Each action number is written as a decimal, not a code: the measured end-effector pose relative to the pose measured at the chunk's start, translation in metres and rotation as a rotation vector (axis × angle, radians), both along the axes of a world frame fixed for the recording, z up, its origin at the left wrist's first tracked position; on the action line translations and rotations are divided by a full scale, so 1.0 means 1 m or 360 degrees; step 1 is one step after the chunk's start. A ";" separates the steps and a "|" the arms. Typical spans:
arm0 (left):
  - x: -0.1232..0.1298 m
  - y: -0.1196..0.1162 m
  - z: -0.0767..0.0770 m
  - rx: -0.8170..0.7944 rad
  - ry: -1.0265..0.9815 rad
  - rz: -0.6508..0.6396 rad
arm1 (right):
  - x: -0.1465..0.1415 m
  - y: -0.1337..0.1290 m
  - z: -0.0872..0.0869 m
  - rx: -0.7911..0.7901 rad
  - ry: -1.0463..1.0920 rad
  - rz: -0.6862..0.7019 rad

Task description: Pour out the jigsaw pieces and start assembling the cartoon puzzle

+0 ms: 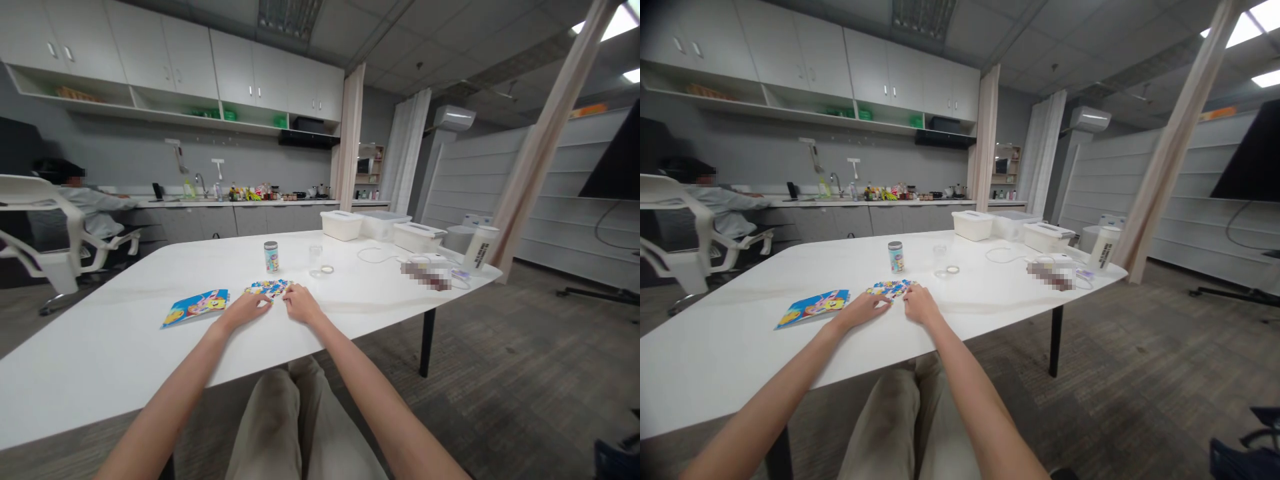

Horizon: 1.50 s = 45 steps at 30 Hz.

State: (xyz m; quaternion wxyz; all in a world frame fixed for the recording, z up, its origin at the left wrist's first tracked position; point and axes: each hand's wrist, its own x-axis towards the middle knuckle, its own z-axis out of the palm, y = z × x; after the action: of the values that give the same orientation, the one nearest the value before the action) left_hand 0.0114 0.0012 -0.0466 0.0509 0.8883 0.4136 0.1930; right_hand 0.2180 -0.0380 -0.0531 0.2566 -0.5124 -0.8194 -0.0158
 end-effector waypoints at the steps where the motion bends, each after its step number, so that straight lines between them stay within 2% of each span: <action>1: 0.001 0.000 0.000 -0.0004 0.0009 -0.0010 | 0.001 0.000 0.000 -0.0009 0.0023 -0.0029; 6: 0.004 -0.002 0.001 0.0003 0.0041 -0.0034 | 0.006 0.005 -0.004 -0.0027 0.0226 -0.0362; 8: 0.005 -0.003 0.001 -0.0007 0.0057 -0.0047 | 0.008 0.008 -0.008 -0.0068 0.0295 -0.0431; 12: 0.009 -0.008 -0.002 -0.0026 0.0082 -0.0051 | 0.011 0.017 -0.014 -0.0146 0.0443 -0.0428; 17: 0.014 -0.019 -0.003 0.0003 0.0093 0.0069 | 0.019 0.027 -0.016 -0.0248 0.0704 -0.0410; 24: 0.015 -0.030 0.000 0.0009 0.0130 0.0136 | 0.029 0.024 -0.014 -0.0300 0.0972 -0.0379; 33: 0.021 -0.032 -0.005 0.0098 0.0242 0.0194 | 0.031 0.013 -0.019 -0.0260 0.0819 -0.0339; 35: 0.020 -0.030 -0.004 0.0169 0.0330 0.0142 | 0.033 0.009 -0.019 -0.0225 0.0715 -0.0313; 40: 0.015 -0.019 0.003 0.0175 0.0482 -0.0192 | 0.037 0.002 -0.019 -0.0270 0.0590 -0.0282; 45: 0.010 -0.015 0.001 0.0104 0.0377 -0.0161 | 0.038 -0.001 -0.018 -0.0264 0.0617 -0.0242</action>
State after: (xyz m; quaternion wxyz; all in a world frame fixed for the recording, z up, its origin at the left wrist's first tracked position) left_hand 0.0215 -0.0136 -0.0456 -0.0177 0.9258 0.3649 0.0973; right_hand 0.2561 -0.0386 -0.0706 0.3643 -0.5854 -0.7123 0.1313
